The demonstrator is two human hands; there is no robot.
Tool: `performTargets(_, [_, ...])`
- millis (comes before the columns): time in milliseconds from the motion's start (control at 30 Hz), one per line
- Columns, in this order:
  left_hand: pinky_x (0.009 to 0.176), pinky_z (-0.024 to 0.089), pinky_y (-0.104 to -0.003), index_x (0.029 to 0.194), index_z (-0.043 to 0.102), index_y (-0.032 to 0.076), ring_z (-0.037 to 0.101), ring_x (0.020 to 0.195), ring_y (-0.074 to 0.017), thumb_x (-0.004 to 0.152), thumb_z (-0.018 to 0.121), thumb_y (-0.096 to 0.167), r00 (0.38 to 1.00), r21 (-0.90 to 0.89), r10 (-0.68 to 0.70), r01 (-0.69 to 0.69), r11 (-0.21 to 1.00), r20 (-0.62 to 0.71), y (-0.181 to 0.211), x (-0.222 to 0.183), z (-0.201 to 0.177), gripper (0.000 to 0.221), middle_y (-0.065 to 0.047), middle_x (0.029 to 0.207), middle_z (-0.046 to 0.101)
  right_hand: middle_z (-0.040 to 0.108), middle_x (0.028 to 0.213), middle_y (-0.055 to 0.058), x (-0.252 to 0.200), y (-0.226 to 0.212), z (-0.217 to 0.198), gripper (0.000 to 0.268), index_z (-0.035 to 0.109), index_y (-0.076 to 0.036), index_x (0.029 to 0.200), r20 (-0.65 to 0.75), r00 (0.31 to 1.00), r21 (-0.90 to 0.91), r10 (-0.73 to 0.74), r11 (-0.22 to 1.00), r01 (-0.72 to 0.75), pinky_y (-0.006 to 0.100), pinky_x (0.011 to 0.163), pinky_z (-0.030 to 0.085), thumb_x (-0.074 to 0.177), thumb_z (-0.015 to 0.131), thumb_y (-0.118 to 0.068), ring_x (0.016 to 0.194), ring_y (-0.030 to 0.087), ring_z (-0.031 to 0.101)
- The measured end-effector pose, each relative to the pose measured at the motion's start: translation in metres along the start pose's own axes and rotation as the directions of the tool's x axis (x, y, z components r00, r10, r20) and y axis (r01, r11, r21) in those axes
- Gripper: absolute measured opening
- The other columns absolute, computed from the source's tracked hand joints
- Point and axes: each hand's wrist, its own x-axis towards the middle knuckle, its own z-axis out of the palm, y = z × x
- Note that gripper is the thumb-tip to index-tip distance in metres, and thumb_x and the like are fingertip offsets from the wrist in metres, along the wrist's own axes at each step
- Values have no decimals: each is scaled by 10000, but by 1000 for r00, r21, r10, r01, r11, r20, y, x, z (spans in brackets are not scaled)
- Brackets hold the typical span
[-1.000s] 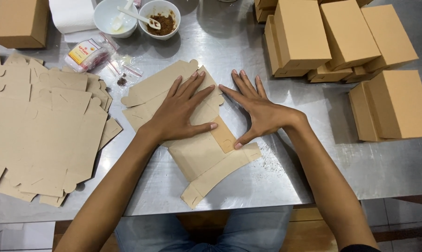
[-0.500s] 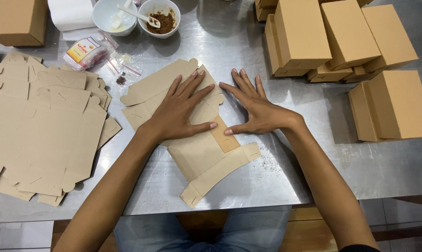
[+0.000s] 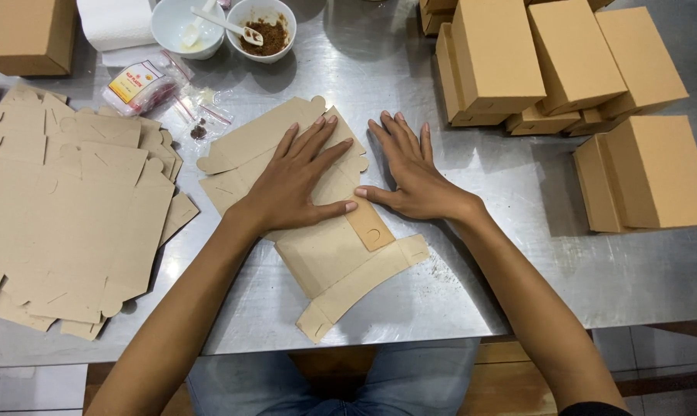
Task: The person folds flat cardboard pieces into small rectangular boxes by hand on a metal table. They fold the side flaps, tuck tabs into slots, and stack the finished boxes to the right.
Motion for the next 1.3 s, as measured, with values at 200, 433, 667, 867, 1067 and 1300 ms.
performTargets(200, [1283, -19, -523, 1605, 392, 266, 143, 1606, -327, 804, 661, 739, 1000, -12, 2, -2, 1000, -6, -1, 1, 2, 968, -143, 1721, 245, 56, 1666, 338, -1, -1, 1, 1001, 112, -33, 1657, -23, 1000, 13, -9, 1000, 10, 662, 1128, -253, 971, 737, -408, 1555, 508, -90])
performTargets(433, [1282, -20, -518, 1606, 391, 268, 143, 1606, -324, 806, 657, 743, 1000, -3, -5, 5, 1000, -9, -2, 0, 4, 968, -138, 1723, 245, 46, 1670, 354, -2, -3, -7, 1062, 110, -22, 1656, 5, 1000, 31, -28, 999, 28, 657, 1127, -256, 926, 793, -380, 1554, 513, -96])
performTargets(667, [1283, -23, -518, 1610, 379, 267, 137, 1606, -327, 809, 655, 747, 1000, -9, -5, 5, 1000, 9, -1, 0, 2, 974, -142, 1724, 232, 7, 1691, 343, -4, -6, -16, 1175, 109, -30, 1660, 75, 997, 59, -22, 998, 17, 636, 1141, -255, 839, 867, -393, 1559, 499, -120])
performTargets(867, [1284, -25, -518, 1610, 378, 267, 135, 1607, -325, 805, 661, 744, 1000, -15, -9, 10, 1000, 13, 0, 0, 1, 978, -140, 1725, 230, -5, 1702, 325, -6, -6, -21, 1255, 103, -49, 1666, 107, 994, 74, -17, 997, 9, 618, 1155, -253, 774, 915, -397, 1563, 485, -127])
performTargets(1067, [1281, -37, -536, 1602, 394, 250, 140, 1603, -340, 806, 695, 717, 1000, -48, -4, 5, 999, 24, 2, -1, -4, 971, -150, 1722, 227, -39, 1707, 309, -7, -5, -25, 1336, 158, -87, 1662, 146, 989, 72, -13, 997, 2, 612, 1168, -243, 675, 977, -463, 1557, 491, -144])
performTargets(1300, [1245, 74, -700, 1500, 537, 172, 355, 1505, -444, 811, 829, 477, 992, -429, 53, 0, 903, 112, 9, -19, -57, 808, -198, 1603, 458, -67, 1684, 364, -14, -44, -37, 880, 578, -151, 1400, 95, 994, 71, -62, 996, 55, 719, 1182, -134, 635, 982, -316, 1517, 594, -143])
